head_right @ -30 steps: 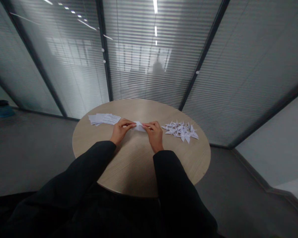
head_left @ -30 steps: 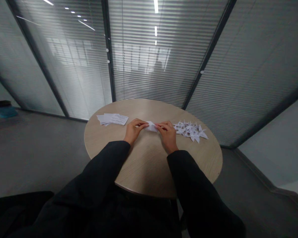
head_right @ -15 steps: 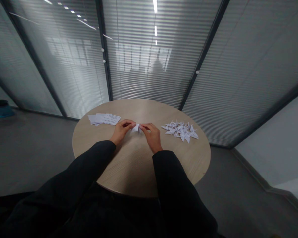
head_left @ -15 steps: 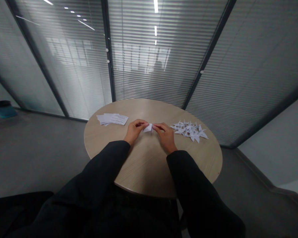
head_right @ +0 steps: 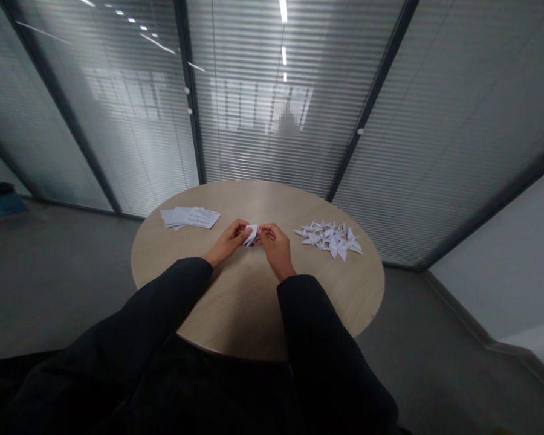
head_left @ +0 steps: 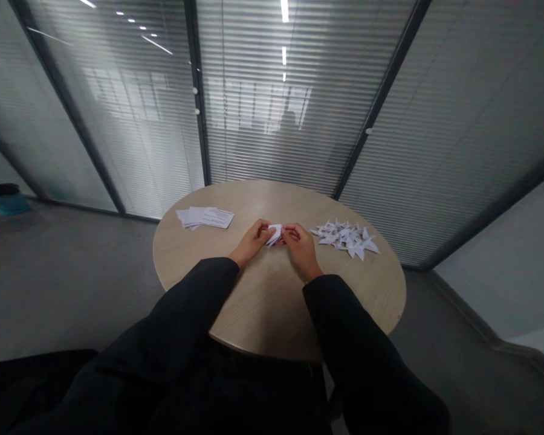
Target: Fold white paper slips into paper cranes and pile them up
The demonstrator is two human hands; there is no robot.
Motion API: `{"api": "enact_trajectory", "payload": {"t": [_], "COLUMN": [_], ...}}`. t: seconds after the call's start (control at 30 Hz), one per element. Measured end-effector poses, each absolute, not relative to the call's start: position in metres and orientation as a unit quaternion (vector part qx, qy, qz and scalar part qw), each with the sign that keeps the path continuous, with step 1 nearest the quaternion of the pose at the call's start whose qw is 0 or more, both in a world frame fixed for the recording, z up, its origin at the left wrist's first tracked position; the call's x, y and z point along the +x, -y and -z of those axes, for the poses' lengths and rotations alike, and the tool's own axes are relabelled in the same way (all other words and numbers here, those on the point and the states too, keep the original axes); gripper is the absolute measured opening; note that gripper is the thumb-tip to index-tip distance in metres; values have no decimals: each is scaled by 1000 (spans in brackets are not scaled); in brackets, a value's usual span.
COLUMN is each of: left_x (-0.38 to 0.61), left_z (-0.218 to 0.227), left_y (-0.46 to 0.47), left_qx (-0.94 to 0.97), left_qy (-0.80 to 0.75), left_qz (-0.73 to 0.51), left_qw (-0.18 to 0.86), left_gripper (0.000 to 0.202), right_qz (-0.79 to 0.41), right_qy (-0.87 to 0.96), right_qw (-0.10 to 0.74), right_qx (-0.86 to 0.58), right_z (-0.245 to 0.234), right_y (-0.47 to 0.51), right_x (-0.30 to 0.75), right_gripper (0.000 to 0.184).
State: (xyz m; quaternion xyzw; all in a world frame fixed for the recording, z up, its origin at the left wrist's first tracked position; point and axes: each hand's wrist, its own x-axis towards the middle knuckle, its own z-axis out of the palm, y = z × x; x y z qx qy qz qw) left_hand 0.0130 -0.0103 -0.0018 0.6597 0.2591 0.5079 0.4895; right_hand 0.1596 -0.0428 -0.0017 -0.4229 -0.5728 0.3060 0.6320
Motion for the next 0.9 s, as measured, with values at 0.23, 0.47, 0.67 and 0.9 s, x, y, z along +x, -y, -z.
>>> {"api": "enact_trajectory", "payload": {"t": [0.23,0.47,0.67,0.9], "left_x": [12,10,9,3], "left_z": [2,5,6,1], "left_y": [14,8,5,4], "left_qx": [604,621,671,688], "left_qy": [-255,-267,-270,-302], "left_qz": [-485,-523,-526,-539], "left_qw": [579,519,448,381], "left_gripper": [44,40,57,25], "right_qz": [-320,-353,-370,-362], "right_qy": [570,572,538,553], "right_qw": [622,598,628,623], "right_qx": [-431,-436,-424,-418], "right_z": [1,-3,2,1], "right_y": [44,46,41,43], "right_x": [162,162,167,169], "right_gripper": [24,32,34,39]}}
